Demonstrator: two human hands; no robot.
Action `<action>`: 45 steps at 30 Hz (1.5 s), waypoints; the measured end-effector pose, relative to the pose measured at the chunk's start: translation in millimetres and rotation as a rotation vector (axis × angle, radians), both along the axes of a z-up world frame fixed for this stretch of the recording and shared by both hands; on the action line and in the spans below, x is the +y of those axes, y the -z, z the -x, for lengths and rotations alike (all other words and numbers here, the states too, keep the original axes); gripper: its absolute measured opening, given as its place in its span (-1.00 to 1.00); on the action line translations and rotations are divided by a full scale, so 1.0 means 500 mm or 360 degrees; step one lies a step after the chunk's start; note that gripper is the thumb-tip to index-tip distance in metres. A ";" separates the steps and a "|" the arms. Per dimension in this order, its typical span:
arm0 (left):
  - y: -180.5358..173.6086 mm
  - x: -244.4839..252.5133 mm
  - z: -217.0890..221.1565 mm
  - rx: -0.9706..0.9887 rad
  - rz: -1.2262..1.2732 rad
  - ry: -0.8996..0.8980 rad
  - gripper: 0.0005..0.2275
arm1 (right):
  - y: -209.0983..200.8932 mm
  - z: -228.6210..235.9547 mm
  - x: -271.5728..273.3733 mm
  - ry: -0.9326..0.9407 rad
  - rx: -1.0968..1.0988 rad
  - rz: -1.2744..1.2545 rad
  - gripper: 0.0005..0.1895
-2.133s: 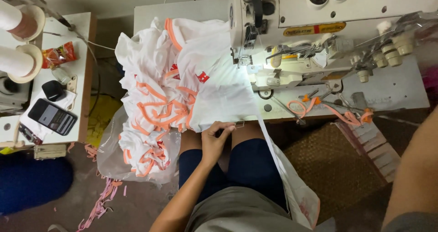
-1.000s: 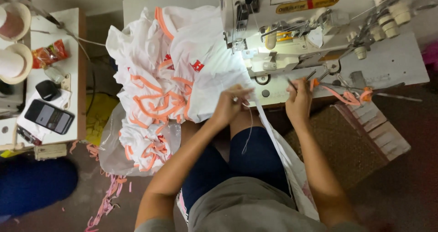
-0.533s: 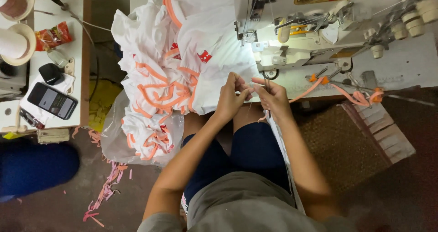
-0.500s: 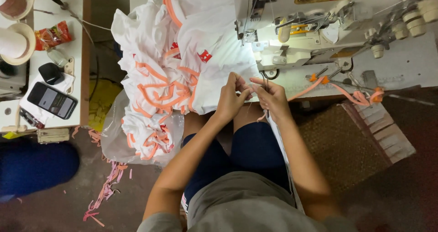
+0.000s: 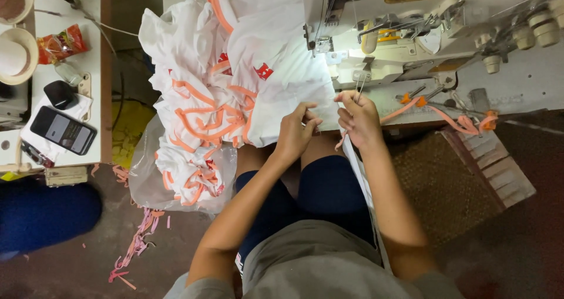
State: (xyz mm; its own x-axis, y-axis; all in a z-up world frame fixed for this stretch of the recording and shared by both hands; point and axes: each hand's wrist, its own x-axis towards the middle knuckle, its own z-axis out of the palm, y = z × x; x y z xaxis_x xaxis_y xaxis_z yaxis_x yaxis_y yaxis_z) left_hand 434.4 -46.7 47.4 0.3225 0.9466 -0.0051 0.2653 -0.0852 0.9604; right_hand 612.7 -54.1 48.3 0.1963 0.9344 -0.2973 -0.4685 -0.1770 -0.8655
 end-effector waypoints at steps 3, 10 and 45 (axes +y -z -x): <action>0.013 0.000 0.001 0.0061 -0.0022 -0.0005 -0.75 | -0.071 0.028 -0.011 0.0004 0.0004 0.0112 -0.83; 0.000 -0.012 0.004 -0.0045 -0.0012 -0.0072 -0.78 | -0.095 0.058 -0.027 -0.0068 -0.0507 0.0398 -0.71; -0.061 -0.016 0.000 0.0138 -0.0186 -0.0119 -0.53 | -0.068 0.072 0.001 0.0092 -0.0283 -0.0037 -0.82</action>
State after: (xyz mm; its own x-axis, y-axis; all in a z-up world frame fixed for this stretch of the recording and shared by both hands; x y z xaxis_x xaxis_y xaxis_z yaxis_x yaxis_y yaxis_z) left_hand 434.2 -54.6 77.8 0.2541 0.9637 0.0818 0.3568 -0.1720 0.9182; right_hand 576.7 -53.8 82.2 0.2973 0.9262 -0.2318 -0.3165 -0.1335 -0.9392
